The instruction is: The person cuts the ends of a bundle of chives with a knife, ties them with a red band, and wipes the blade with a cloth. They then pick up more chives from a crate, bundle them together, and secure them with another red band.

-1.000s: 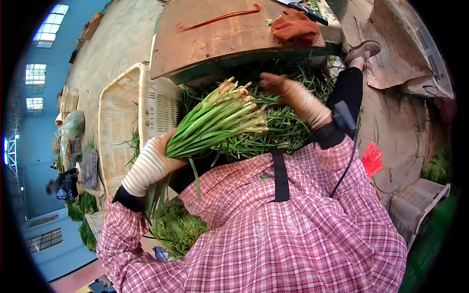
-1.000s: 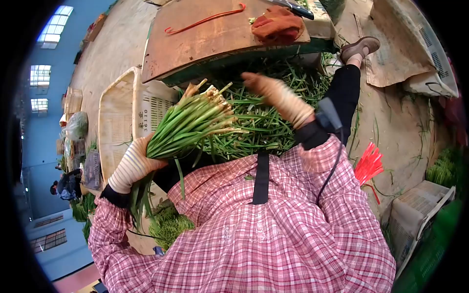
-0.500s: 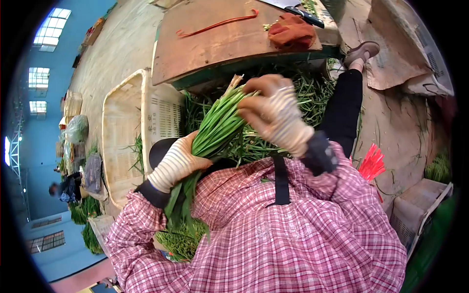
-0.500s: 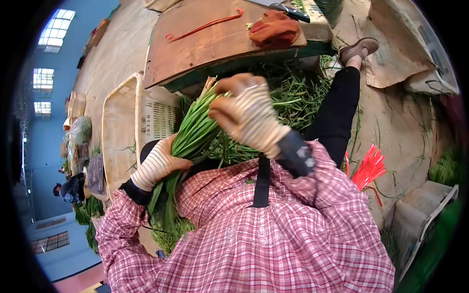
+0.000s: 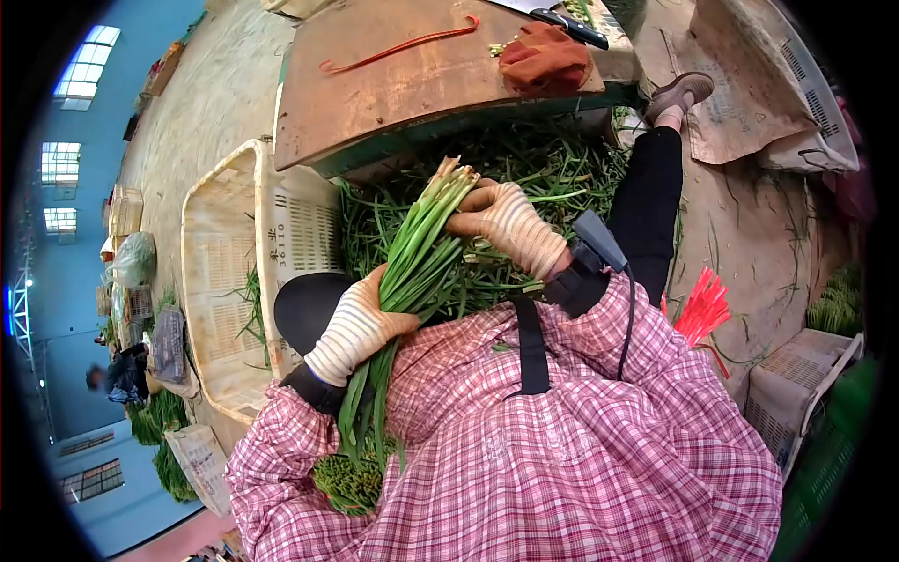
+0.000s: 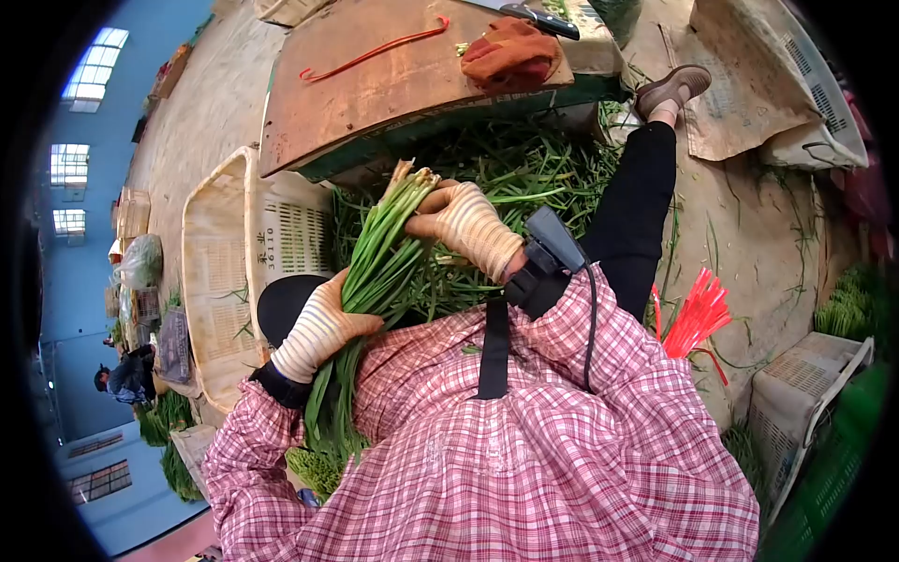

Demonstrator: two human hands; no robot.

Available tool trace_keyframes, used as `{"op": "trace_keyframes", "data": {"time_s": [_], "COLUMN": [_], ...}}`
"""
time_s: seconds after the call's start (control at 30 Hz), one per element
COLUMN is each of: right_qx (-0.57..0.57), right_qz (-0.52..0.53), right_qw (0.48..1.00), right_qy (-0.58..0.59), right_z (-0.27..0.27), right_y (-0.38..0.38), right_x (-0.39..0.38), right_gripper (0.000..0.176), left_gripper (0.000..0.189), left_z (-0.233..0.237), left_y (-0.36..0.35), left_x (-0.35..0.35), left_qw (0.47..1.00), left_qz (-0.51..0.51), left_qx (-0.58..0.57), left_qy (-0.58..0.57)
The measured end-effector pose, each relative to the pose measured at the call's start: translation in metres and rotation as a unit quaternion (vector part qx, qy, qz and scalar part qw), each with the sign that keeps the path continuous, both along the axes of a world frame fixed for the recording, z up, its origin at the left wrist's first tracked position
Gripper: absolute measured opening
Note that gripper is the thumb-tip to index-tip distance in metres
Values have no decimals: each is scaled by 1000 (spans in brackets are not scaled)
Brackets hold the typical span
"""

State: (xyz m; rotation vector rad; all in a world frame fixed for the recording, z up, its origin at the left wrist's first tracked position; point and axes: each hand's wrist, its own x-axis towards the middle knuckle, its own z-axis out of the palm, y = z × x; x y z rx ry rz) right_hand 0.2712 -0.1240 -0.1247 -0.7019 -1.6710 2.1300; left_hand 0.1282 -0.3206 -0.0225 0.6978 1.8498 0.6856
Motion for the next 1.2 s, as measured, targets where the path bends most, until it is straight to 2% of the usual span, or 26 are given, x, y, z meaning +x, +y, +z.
{"op": "trace_keyframes", "data": {"time_s": [0.07, 0.1, 0.17, 0.2, 0.23, 0.3, 0.37, 0.4, 0.47, 0.5, 0.53, 0.57, 0.63, 0.67, 0.7, 0.77, 0.83, 0.9, 0.97, 1.0, 1.03, 1.07, 1.1, 1.17, 1.2], "right_qx": [193, 285, 424, 389, 409, 561, 645, 627, 602, 570, 557, 528, 468, 356, 290, 205, 80, 55, 174, 262, 345, 422, 493, 590, 567], "right_qz": [-134, -198, -279, -259, -190, -63, -94, -72, 48, 108, -21, -150, -193, -175, -148, -31, 82, 42, -36, -98, -155, -121, -84, -196, -226], "right_qw": [972, 937, 852, 884, 892, 825, 758, 775, 757, 727, 780, 813, 855, 918, 946, 977, 993, 997, 983, 957, 919, 868, 796, 725, 779], "right_qy": [-22, -32, -125, -34, -4, -15, -17, -1, -249, -368, -284, -193, -118, -18, 2, 48, 24, -46, -38, -77, -115, -233, -342, -297, -146], "right_z": [-28, -40, -32, -24, 10, 56, 35, 29, 41, 47, 23, -2, 3, -2, 20, 21, 16, 23, -1, -20, -39, -54, -61, -39, -13], "right_y": [24, 38, 59, 57, 40, -3, -27, -28, -6, 7, 30, 50, 62, 60, 44, 31, 29, 37, 52, 67, 86, 115, 135, 106, 79], "right_x": [1, 5, 22, 20, 22, 19, 0, -5, -6, -8, 5, 23, 35, 26, 19, 4, 1, 5, 9, 14, 23, 45, 55, 57, 42], "right_gripper": [18, 16, 15, 17, 20, 20, 21, 20, 21, 21, 22, 23, 21, 21, 24, 27, 28, 27, 25, 24, 23, 23, 22, 24, 21], "left_gripper": [75, 75, 74, 73, 70, 60, 60, 60, 69, 73, 77, 77, 79, 79, 78, 76, 74, 74, 75, 75, 78, 79, 80, 81, 81], "left_z": [6, 9, 12, 6, 12, 11, 5, 3, 10, 13, 14, 11, 4, 4, 6, 10, 9, 6, 6, 6, 4, 3, 3, 4, 3], "left_y": [-3, -7, -14, -17, -11, -5, -4, -4, -6, -9, -14, -20, -26, -25, -22, -13, -11, -14, -20, -24, -33, -41, -47, -44, -42], "left_x": [-5, -6, -9, -13, -12, -10, -6, -6, -6, -7, -9, -12, -16, -14, -11, -4, 0, -2, -6, -9, -13, -16, -20, -21, -19], "left_qw": [999, 997, 995, 997, 991, 995, 998, 999, 999, 998, 999, 998, 995, 993, 992, 988, 983, 976, 982, 985, 996, 999, 999, 998, 996], "left_qz": [15, 21, 39, 31, 42, 25, 10, 3, -11, -18, -33, -43, -64, -80, -91, -113, -128, -141, -124, -115, -64, -40, -14, -16, -21], "left_qx": [-35, -39, -44, -37, -100, -77, -46, -31, -45, -53, -39, -45, -52, -42, -39, -32, -39, -54, -40, -34, -24, -29, -30, -42, -49], "left_qy": [-39, -55, -85, -68, -76, -49, -42, -38, -15, -5, 6, 23, 56, 70, 79, 98, 125, 159, 136, 124, 54, 20, -12, 42, 66]}}
